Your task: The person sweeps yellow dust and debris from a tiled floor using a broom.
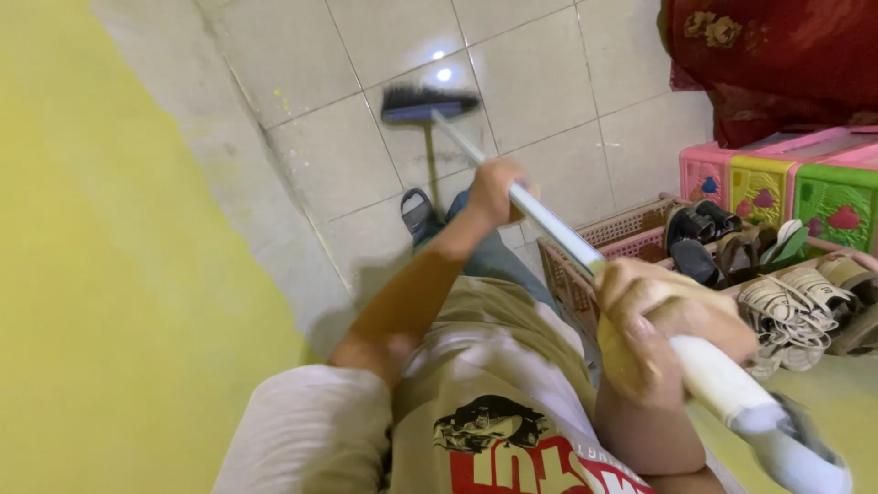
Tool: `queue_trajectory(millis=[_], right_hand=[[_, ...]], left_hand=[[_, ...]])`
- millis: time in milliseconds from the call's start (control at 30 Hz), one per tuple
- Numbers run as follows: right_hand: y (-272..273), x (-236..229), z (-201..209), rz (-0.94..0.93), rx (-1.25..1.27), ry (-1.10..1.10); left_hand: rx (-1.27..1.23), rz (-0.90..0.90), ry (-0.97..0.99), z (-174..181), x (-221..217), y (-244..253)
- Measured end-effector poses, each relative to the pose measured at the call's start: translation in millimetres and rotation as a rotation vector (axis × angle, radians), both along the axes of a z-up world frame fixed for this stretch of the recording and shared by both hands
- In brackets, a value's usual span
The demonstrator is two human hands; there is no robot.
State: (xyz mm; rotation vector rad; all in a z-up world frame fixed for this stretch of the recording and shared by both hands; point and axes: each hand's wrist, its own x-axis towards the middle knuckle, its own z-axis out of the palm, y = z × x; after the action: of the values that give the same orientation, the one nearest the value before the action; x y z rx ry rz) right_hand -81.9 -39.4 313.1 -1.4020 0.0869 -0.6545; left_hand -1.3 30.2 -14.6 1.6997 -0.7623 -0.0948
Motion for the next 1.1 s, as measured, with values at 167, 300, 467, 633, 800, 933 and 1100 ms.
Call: queue_trajectory(millis=[167, 300, 467, 633, 800, 933, 1100], right_hand=[[18, 27, -35, 0.123, -0.172, -0.024], [18, 10, -27, 0.183, -0.105, 0.112], [21, -23, -8, 0.207, -0.070, 0.143], [38, -42, 14, 0.015, 0.056, 0.045], [44, -54, 7, -0.034, -0.015, -0.030], [42, -53, -28, -0.051, -0.228, 0.094], [38, -101, -25, -0.027, -0.077, 0.106]], left_hand=[[0.092, 0.138, -0.053, -39, 45, 0], [0.013, 0.049, 0.080, -45, -2, 13], [0.039, -0.081, 0.129, -20, -72, 43], [0.044, -0.143, 0.015, 2, -72, 39], [-0.036, -0.154, -0.065, -5, -44, 11], [0.021, -0.140, -0.045, -32, -33, 2], [-0.019, -0.282, -0.023, -43, -99, 12]])
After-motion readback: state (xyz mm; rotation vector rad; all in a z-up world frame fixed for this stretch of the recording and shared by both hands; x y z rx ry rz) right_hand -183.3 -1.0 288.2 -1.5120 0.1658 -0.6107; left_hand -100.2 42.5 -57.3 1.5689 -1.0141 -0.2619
